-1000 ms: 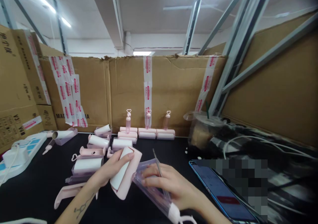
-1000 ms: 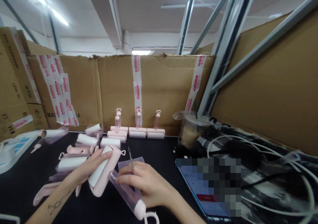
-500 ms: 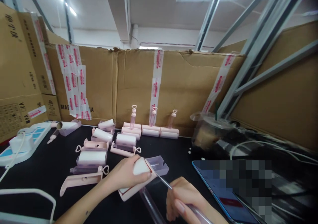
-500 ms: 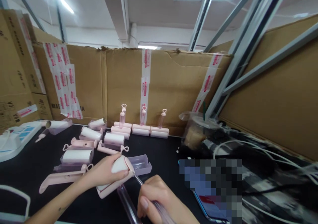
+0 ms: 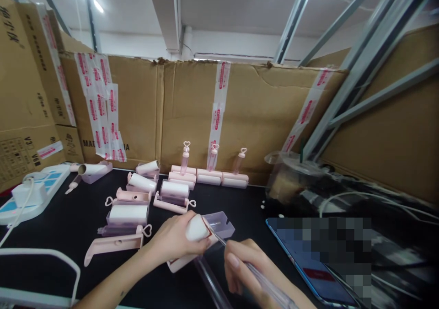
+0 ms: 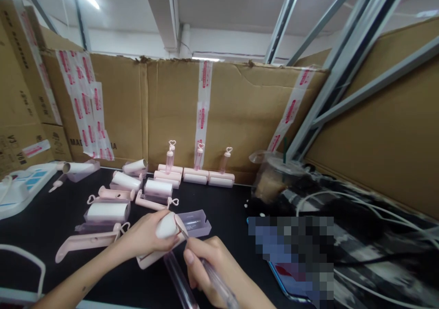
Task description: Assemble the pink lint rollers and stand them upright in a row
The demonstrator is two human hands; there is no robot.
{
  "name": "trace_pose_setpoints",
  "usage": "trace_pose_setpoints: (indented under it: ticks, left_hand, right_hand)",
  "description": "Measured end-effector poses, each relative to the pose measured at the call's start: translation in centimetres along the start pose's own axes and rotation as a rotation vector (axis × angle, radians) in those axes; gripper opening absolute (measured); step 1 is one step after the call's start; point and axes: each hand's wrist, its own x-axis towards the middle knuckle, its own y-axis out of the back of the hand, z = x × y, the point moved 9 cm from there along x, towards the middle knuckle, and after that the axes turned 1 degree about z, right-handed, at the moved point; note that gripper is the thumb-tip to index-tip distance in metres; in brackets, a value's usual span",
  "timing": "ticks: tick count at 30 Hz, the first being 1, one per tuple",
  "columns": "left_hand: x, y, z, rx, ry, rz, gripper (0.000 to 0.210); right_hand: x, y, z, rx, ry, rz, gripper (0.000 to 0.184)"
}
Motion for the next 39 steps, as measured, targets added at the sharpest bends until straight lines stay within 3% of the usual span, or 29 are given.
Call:
trace_pose_setpoints:
  ticks: [3, 6, 8, 11, 15, 24, 31, 39]
  left_hand:
    - [0.1, -0.3, -0.3, -0.024, 0.01, 0.027, 0.028]
    - [0.2, -0.6, -0.4, -0.158, 0.03, 0.028, 0.029]
    - [0.3, 0.1, -0.5, -0.225, 0.054, 0.078, 0.031]
    - [0.4, 1.1, -0.6, -0.214, 0.08, 0.141, 0.032]
    - [0.5, 1.1, -0.6, -0.193, 0.066, 0.136, 0.031]
    - [0.3, 0.7, -0.4, -0.161, 0.053, 0.126, 0.027]
    - [0.2, 0.8, -0.3, 0.058, 0.076, 0.185, 0.025]
    - [0.1, 0.7, -0.2, 0.058, 0.086, 0.15, 0.027]
  right_hand:
    - [0.7, 0.2, 0.8, -0.228, -0.176, 0.061, 0.031]
    - [0.8, 0.5, 1.3, -0.366, -0.208, 0.166, 0.025]
    - [0.3, 0.9, 1.3, -0.381, -0.15, 0.243, 0.025]
    - [-0.7, 1.4, -0.1, -0.248, 0.057, 0.292, 0.028]
    - [-1.0, 1.0, -1.6, -0.158, 0.167, 0.17, 0.022]
    - [-0.2, 0.9, -2.0, -0.295, 0.132, 0.148, 0.022]
    - [0.1, 1.0, -1.6, -0.363, -0.02, -0.081, 0.025]
    - [0.8, 1.7, -2.5, -0.431, 0.02, -0.185, 0.024]
